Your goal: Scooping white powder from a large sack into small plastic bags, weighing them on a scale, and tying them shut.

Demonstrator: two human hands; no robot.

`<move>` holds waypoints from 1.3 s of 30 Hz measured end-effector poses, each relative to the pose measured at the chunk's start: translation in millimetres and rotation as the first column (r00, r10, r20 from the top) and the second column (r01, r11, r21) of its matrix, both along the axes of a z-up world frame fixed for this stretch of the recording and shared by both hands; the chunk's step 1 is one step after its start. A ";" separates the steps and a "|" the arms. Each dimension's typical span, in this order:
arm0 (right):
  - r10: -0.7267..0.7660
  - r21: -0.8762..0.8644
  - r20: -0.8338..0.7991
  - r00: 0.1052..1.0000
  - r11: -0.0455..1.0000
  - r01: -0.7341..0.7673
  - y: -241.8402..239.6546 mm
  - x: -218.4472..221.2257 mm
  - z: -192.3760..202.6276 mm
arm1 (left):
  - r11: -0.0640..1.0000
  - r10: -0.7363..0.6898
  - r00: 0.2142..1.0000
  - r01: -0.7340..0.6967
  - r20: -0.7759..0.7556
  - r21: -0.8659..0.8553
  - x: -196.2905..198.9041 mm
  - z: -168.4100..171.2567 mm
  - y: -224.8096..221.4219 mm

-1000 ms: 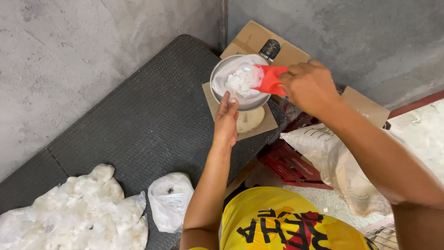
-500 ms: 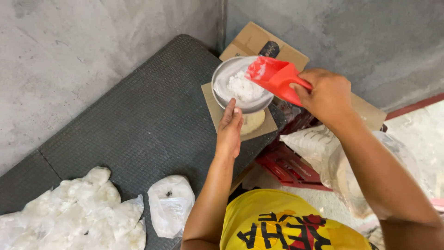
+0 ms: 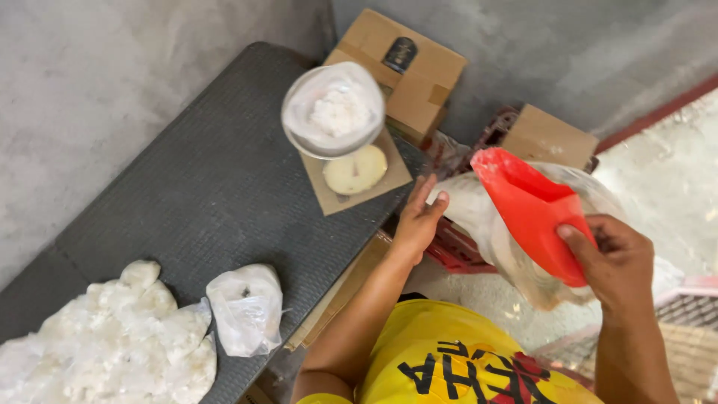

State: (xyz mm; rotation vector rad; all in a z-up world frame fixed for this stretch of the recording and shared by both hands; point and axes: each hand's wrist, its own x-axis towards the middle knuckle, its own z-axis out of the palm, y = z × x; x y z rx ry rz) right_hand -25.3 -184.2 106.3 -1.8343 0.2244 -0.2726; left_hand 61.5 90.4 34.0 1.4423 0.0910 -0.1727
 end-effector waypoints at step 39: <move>-0.026 -0.616 -0.477 0.878 0.723 -0.314 -53.6 -8.8 -159.8 | 0.518 -0.226 0.967 0.018 0.117 0.855 -38.1 -70.1 -110.5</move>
